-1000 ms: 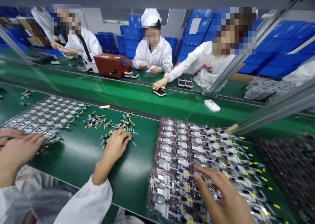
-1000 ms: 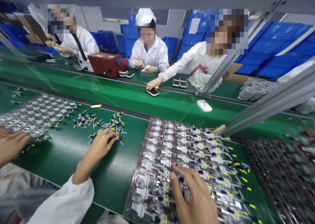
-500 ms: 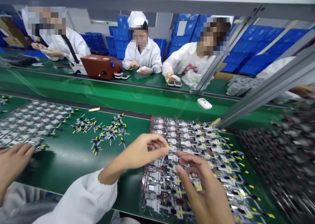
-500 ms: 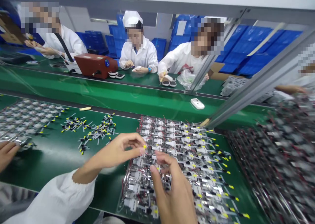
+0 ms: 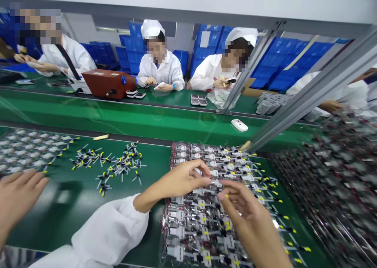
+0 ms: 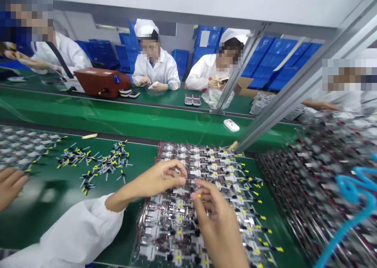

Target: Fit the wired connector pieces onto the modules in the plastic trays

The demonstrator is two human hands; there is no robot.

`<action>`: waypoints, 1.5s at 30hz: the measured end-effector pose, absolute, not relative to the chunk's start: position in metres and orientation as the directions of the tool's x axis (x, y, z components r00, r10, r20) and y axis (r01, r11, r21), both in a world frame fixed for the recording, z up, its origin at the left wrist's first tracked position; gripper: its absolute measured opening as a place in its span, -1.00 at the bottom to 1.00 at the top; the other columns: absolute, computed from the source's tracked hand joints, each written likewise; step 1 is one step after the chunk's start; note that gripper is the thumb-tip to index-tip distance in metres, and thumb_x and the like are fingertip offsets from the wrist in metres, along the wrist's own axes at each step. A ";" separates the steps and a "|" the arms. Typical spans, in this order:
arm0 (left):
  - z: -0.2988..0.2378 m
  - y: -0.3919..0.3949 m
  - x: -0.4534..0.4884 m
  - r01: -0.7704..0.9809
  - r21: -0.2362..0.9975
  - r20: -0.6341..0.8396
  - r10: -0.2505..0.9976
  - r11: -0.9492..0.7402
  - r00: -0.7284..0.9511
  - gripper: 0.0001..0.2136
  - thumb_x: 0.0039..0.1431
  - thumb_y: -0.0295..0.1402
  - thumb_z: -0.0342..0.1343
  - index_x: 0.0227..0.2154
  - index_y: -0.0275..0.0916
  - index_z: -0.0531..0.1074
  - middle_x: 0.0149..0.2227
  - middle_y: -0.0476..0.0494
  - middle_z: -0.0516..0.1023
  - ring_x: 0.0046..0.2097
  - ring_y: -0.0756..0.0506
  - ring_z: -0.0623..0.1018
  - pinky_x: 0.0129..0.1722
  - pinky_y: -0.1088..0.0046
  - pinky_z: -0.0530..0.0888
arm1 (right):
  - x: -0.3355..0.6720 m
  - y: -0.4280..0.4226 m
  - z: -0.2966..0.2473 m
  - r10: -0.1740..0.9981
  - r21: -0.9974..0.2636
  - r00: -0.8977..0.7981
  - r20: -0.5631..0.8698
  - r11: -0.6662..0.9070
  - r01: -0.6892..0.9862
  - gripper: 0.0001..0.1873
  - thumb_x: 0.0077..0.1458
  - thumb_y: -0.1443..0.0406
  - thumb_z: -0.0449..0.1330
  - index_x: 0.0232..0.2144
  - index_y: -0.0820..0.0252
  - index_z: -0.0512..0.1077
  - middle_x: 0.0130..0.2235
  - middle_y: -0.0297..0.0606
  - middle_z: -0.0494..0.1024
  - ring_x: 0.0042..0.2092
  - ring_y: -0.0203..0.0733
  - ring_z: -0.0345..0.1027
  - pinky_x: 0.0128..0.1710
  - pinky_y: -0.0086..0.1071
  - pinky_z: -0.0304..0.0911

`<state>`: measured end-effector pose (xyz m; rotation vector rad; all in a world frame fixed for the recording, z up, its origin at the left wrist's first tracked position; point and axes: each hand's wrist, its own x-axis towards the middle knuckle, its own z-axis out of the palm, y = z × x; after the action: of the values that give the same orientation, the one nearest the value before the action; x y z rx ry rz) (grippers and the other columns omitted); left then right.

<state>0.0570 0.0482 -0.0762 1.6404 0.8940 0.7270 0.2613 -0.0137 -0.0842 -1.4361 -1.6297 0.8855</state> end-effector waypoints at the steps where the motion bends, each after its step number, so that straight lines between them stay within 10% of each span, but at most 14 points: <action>1: -0.080 0.048 0.053 0.303 0.907 0.100 0.848 -0.293 0.521 -0.90 0.30 -0.34 0.04 -0.19 -0.22 0.39 -0.22 -0.10 0.48 -0.19 -0.07 0.49 -0.15 0.35 0.41 | 0.266 -0.012 -0.085 0.987 -0.838 -0.067 0.146 0.160 0.522 -0.64 0.25 0.02 0.09 -0.07 0.11 0.42 -0.27 -0.21 0.52 -0.30 -0.15 0.45 -0.32 -0.36 0.40; 5: -0.100 0.047 0.039 0.521 0.573 0.218 0.730 -0.633 0.647 -0.82 0.32 -0.45 -0.04 -0.21 -0.23 0.47 -0.19 -0.15 0.48 -0.07 -0.15 0.41 -0.02 0.28 0.34 | 0.284 -0.003 -0.093 0.967 -0.648 -0.122 0.223 0.241 0.723 -0.60 0.31 0.11 -0.05 -0.06 0.12 0.49 -0.21 -0.14 0.51 -0.23 -0.09 0.46 -0.29 -0.31 0.37; 19: -0.106 0.044 0.045 0.517 0.263 0.186 0.569 -0.814 0.801 -0.77 0.20 -0.51 0.05 -0.14 -0.12 0.48 -0.20 -0.12 0.36 -0.12 -0.18 0.31 -0.13 0.29 0.30 | 0.278 0.000 -0.101 0.962 -0.632 -0.207 0.178 0.273 0.725 -0.70 0.29 0.10 0.02 -0.19 0.09 0.48 -0.18 -0.17 0.55 -0.23 -0.10 0.49 -0.31 -0.37 0.39; 23: -0.104 0.044 0.050 0.561 0.148 0.181 0.580 -0.815 0.795 -0.84 0.17 -0.45 0.06 -0.20 -0.19 0.45 -0.25 -0.14 0.33 -0.16 -0.19 0.30 -0.17 0.27 0.29 | 0.275 0.001 -0.099 0.973 -0.634 -0.222 0.065 0.212 0.743 -0.68 0.30 0.06 -0.01 -0.17 0.07 0.45 -0.52 -0.37 0.49 -0.56 -0.18 0.35 -0.54 -0.42 0.21; 29: -0.097 0.048 0.053 0.525 0.155 0.115 0.543 -0.837 0.831 -0.83 0.15 -0.50 0.03 -0.23 -0.17 0.44 -0.25 -0.12 0.34 -0.17 -0.16 0.31 -0.19 0.31 0.28 | 0.265 0.002 -0.101 0.979 -0.611 -0.197 0.053 0.187 0.769 -0.66 0.26 0.10 -0.11 -0.25 0.09 0.40 -0.59 -0.40 0.41 -0.67 -0.20 0.15 -0.56 -0.37 0.06; 37: -0.094 0.049 0.061 0.541 0.150 0.093 0.556 -0.828 0.826 -0.79 0.07 -0.56 0.00 -0.25 -0.21 0.39 -0.26 -0.14 0.36 -0.18 -0.17 0.31 -0.23 0.31 0.27 | 0.264 0.001 -0.112 0.980 -0.629 -0.192 0.042 0.175 0.758 -0.66 0.27 0.12 -0.13 -0.25 0.09 0.39 -0.40 -0.27 0.56 -0.40 -0.06 0.45 -0.35 -0.31 0.24; 45: -0.093 0.050 0.046 0.472 0.442 0.183 0.592 -0.763 0.785 -0.93 0.19 -0.38 0.06 -0.27 -0.20 0.33 -0.22 -0.10 0.38 -0.16 -0.13 0.33 -0.11 0.35 0.31 | 0.266 0.000 -0.119 0.966 -0.641 -0.219 0.141 0.257 0.723 -0.60 0.31 0.19 -0.12 -0.15 0.14 0.51 -0.15 -0.12 0.54 -0.13 -0.04 0.47 -0.12 -0.23 0.32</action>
<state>0.0462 0.0499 -0.0926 2.6019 0.8076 0.4437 0.2657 -0.0004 -0.1186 -1.5262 -2.0158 0.6135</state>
